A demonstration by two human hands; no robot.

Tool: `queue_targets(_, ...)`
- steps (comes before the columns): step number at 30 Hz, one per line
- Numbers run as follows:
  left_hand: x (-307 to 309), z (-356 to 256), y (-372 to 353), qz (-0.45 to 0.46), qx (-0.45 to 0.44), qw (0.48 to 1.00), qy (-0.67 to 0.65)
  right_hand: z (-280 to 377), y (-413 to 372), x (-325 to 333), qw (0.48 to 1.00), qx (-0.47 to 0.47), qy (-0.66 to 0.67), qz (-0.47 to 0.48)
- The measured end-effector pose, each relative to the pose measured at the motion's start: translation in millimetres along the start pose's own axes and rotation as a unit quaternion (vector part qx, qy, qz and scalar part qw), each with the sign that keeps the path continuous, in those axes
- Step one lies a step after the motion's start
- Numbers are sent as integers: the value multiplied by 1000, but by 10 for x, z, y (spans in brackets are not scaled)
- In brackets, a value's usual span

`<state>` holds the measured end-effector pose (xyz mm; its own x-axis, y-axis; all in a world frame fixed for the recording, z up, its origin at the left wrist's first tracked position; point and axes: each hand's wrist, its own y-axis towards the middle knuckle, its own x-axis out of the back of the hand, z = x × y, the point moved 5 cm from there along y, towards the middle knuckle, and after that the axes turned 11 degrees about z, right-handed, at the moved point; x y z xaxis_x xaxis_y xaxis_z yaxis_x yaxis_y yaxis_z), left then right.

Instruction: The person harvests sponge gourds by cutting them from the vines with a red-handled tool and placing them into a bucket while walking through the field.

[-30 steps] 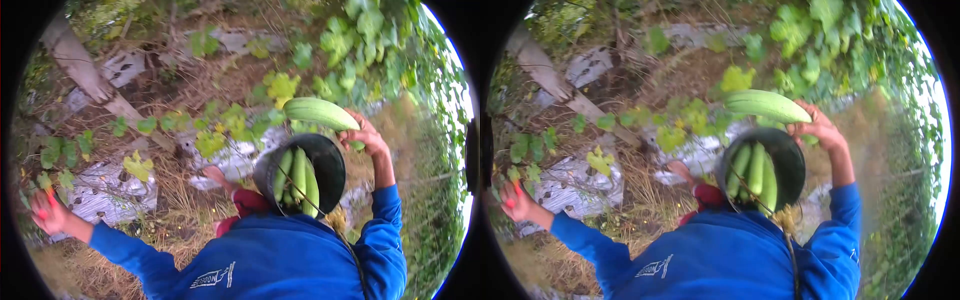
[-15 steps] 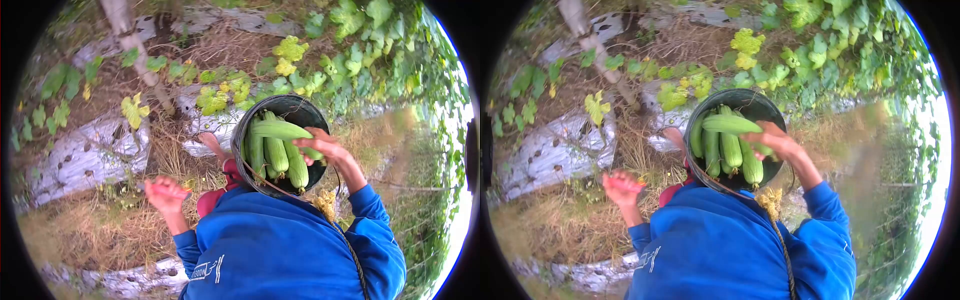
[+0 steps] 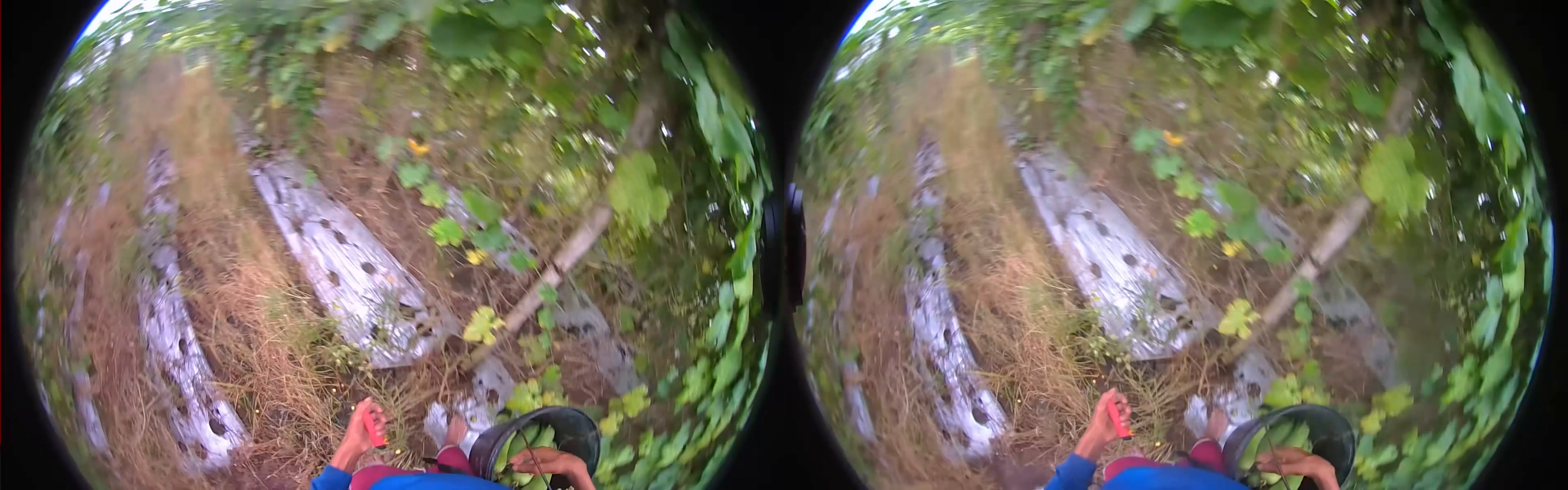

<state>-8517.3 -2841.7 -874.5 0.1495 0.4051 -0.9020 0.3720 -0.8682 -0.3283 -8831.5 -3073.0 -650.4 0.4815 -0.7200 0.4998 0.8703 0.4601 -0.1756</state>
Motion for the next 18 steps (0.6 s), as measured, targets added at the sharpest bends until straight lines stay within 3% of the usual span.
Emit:
queue_targets(1,165,-131,-151,-40,-30,999,-15,343,215,310,976,-126,165,-62)
queue_targets(2,302,-196,-281,-39,-47,998,-23,584,293,442,904,-250,323,-128)
queue_targets(3,481,-263,-428,-74,-94,992,-45,-349,-67,416,928,-232,285,-66)
queue_targets(4,635,-308,-583,-110,-139,982,-67,-173,211,744,966,-206,156,-6)
queue_targets(5,732,-316,-736,-113,-146,980,-78,-287,216,861,940,-300,143,-82)
queue_targets(6,856,-366,-961,-123,-182,971,-93,132,527,1014,929,-341,92,-110)
queue_targets(7,934,-360,-1125,-135,-219,960,-107,106,632,1146,925,-366,38,-95)
queue_targets(8,1007,-330,-1242,-144,-230,955,-118,215,821,1222,914,-382,12,-134)
queue_targets(10,1190,-285,-1410,-145,-271,943,-126,406,1345,1316,919,-378,-32,-109)
queue_targets(13,1297,-245,-1598,-164,-307,925,-154,-71,1873,1162,950,-309,17,-53)
queue_targets(15,1393,-256,-1670,-185,-329,909,-177,-291,2259,1036,956,-289,-5,59)
queue_targets(18,1591,-292,-1759,-210,-369,884,-195,-319,2884,887,942,-308,-6,132)
